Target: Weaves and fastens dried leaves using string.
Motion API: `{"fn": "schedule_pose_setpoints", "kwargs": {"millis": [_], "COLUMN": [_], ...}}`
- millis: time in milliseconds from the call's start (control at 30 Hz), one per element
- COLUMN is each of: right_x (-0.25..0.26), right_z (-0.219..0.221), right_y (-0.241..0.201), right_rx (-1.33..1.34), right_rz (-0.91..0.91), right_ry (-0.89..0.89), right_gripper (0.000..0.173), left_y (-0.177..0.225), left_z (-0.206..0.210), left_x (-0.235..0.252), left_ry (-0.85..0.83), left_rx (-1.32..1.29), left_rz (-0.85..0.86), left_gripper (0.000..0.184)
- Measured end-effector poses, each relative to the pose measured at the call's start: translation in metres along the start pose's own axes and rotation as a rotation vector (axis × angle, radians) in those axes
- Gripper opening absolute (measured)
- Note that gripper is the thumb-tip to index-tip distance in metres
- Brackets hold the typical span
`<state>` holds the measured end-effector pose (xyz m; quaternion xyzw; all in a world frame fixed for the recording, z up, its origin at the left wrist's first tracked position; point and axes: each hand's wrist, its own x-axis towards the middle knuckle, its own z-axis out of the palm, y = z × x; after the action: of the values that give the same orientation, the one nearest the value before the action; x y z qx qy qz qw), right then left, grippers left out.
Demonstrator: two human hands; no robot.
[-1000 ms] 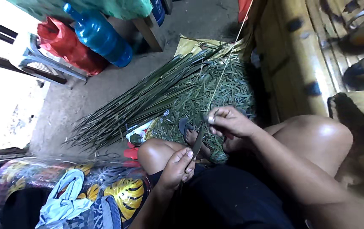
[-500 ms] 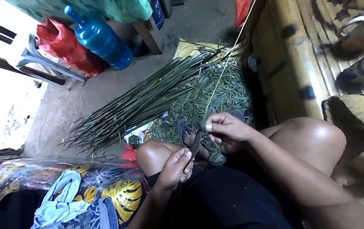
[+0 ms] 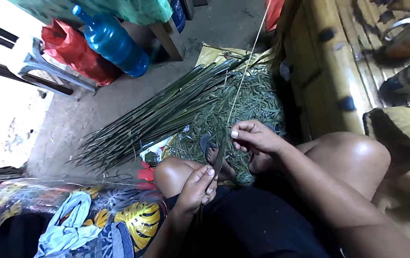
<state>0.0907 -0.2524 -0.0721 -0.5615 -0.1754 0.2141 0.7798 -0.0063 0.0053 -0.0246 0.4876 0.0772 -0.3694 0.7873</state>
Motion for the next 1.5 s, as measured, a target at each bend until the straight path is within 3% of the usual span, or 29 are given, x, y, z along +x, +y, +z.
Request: {"fn": "schedule_pose_setpoints", "kwargs": {"millis": [133, 300, 533, 700, 867, 1033, 1233, 1433, 1500], "right_x": [-0.001, -0.017, -0.001, 0.006, 0.001, 0.008, -0.004, -0.018, -0.024], "right_z": [-0.004, 0.022, -0.002, -0.016, 0.003, -0.002, 0.007, 0.018, 0.022], "right_y": [0.0, 0.011, 0.004, -0.003, -0.003, -0.004, -0.007, 0.005, 0.008], "right_rx": [0.027, 0.1, -0.023, -0.027, 0.066, 0.107, 0.124, 0.138, 0.121], "right_rz": [0.02, 0.099, 0.012, 0.011, 0.084, 0.066, 0.157, 0.156, 0.153], "right_ry": [0.062, -0.235, -0.053, 0.212, 0.074, 0.211, 0.088, 0.11, -0.011], "right_gripper": [0.025, 0.025, 0.028, 0.022, 0.023, 0.02, 0.024, 0.024, 0.023], "left_y": [-0.002, 0.0, 0.0, -0.002, -0.002, -0.008, -0.01, -0.01, -0.007], "left_z": [-0.001, -0.001, 0.0, 0.0, 0.0, -0.007, -0.006, -0.003, -0.002], "left_x": [-0.001, 0.004, 0.002, 0.0, 0.005, 0.001, 0.001, 0.006, 0.007], "left_ry": [0.012, -0.023, -0.004, 0.022, 0.076, -0.045, 0.013, 0.075, 0.091], "left_rx": [0.006, -0.016, -0.008, 0.021, 0.184, 0.098, 0.041, 0.016, 0.005], "left_rz": [-0.006, -0.004, -0.001, -0.023, 0.012, -0.041, -0.004, 0.002, 0.027], "left_gripper": [0.023, 0.023, 0.024, 0.023, 0.021, 0.023, 0.019, 0.021, 0.021]}}
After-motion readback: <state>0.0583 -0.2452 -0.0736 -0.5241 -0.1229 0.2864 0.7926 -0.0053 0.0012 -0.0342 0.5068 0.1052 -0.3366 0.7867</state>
